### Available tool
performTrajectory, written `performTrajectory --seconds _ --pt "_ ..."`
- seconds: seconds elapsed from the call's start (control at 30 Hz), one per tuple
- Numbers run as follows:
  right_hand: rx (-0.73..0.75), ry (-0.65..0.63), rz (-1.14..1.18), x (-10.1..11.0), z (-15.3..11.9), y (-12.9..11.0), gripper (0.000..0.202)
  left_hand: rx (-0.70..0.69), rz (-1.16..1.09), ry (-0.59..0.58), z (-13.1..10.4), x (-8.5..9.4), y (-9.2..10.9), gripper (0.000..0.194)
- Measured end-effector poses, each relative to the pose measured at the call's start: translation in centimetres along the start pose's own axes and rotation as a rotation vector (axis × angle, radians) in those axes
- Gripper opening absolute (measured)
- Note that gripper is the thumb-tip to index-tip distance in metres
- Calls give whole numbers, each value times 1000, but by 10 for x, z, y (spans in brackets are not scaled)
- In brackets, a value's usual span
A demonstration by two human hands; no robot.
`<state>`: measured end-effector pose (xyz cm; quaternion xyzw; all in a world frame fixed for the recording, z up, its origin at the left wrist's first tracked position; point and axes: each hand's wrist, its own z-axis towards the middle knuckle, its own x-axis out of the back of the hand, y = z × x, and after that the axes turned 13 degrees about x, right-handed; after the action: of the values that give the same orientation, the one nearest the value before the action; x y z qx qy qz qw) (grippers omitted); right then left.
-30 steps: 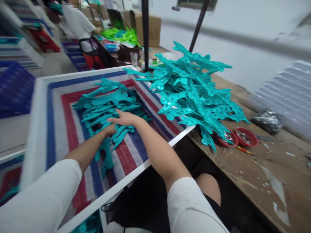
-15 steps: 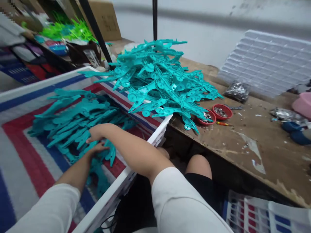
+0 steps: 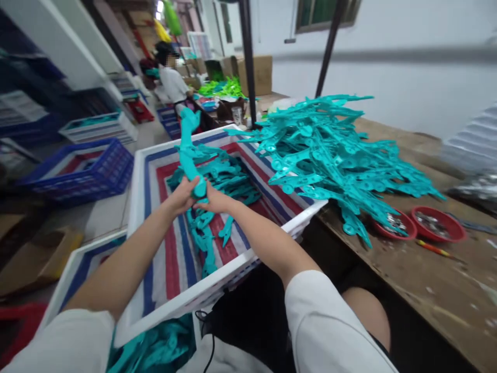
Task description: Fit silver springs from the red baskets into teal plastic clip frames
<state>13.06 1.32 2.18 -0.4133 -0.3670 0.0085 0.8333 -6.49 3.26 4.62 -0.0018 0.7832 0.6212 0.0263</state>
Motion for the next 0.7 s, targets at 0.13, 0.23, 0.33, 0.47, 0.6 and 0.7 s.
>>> performTrajectory --seconds 0.13,0.23,0.33,0.47,0.6,0.7 --pt "0 139 -103 11 0 -12 84 -141 -219 -190 -20 -15 11 94" --pt "-80 80 -176 30 -3 -19 76 -121 -217 -257 -22 -8 20 101" --pt "-92 138 -202 38 -5 -23 60 -139 -230 -209 -20 -5 20 104" --pt "-165 424 -129 38 1 -22 47 -134 -272 -160 -16 -10 12 108" --pt "-338 737 257 52 7 -21 61 -131 -351 -52 -10 -10 9 106" --pt "-413 632 523 72 3 -23 63 -278 -414 218 -3 -2 13 88"
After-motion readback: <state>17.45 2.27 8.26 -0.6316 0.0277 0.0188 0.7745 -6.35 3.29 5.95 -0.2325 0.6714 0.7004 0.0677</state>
